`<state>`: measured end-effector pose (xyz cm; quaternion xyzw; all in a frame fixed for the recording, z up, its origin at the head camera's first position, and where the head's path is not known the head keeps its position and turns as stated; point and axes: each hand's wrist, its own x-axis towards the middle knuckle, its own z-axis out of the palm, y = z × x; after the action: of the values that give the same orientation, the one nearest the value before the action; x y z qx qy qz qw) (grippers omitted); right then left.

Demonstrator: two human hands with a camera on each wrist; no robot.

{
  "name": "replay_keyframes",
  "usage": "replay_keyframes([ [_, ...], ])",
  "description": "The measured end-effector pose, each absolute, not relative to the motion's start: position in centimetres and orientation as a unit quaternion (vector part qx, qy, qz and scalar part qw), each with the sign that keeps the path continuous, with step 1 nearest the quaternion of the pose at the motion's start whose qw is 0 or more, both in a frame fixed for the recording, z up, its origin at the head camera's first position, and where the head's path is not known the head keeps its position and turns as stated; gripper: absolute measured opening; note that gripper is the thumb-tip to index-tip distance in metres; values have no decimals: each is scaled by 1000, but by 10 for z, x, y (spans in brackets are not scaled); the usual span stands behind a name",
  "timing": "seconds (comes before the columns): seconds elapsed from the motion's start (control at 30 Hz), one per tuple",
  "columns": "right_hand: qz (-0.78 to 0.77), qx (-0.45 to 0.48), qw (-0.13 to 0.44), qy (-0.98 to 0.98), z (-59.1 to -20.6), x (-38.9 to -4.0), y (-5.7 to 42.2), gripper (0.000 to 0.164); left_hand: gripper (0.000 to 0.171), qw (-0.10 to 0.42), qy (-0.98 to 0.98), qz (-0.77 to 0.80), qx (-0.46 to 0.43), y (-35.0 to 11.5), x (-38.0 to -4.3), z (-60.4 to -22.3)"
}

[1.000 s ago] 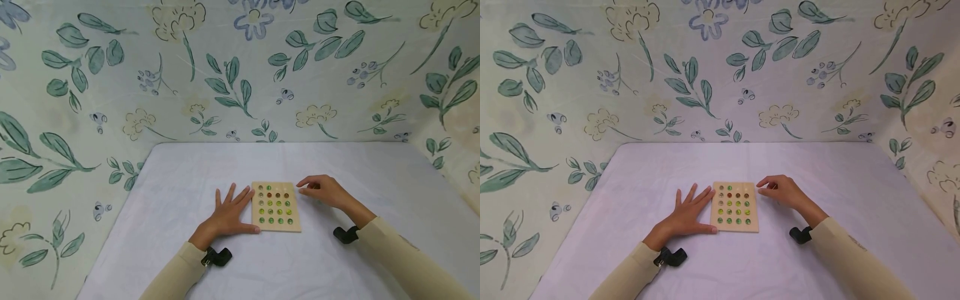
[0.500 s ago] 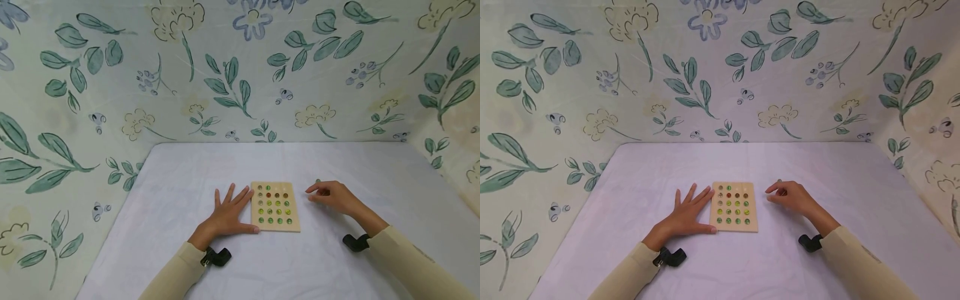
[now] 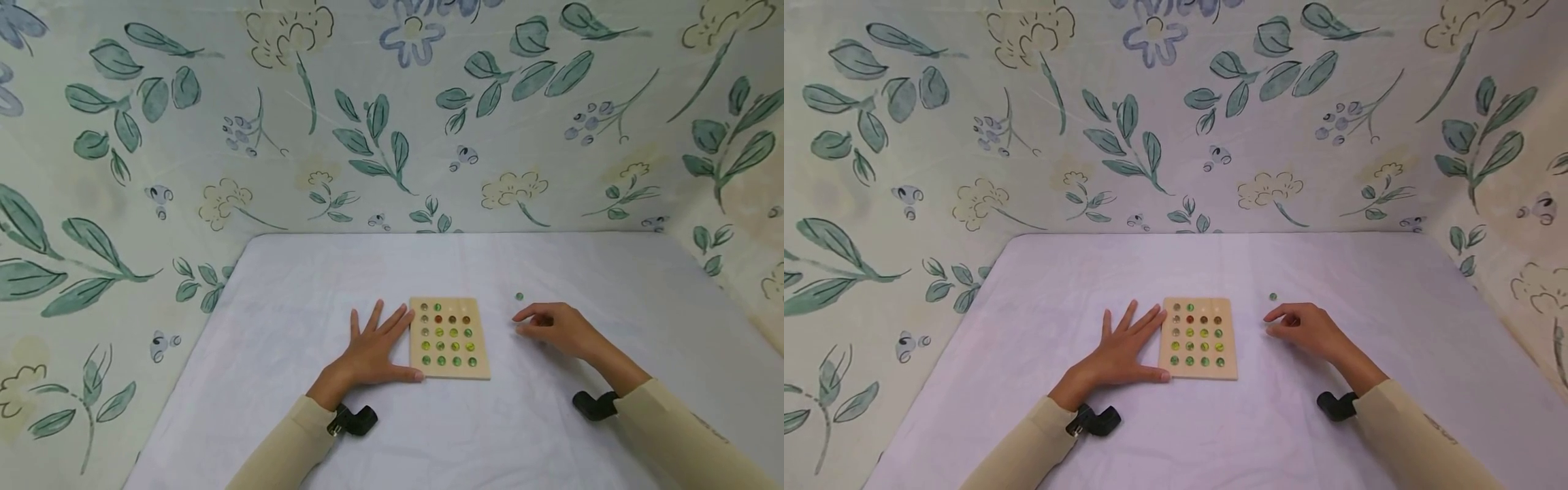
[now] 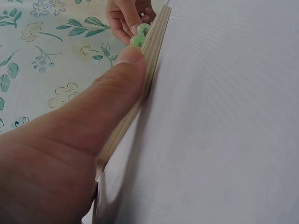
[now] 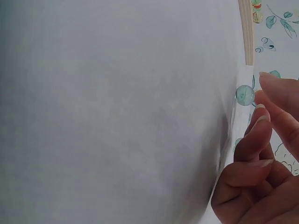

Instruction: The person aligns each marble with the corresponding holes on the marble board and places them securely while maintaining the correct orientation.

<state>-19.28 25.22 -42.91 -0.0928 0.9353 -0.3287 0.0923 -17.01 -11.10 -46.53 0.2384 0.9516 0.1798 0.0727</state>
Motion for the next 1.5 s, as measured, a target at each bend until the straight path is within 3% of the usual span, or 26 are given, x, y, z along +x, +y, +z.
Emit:
replay_keyframes([
  [1.5,-305,-76,113,943,-435,-194,256,16,112,70,950,183,243,-111,-169,-469],
])
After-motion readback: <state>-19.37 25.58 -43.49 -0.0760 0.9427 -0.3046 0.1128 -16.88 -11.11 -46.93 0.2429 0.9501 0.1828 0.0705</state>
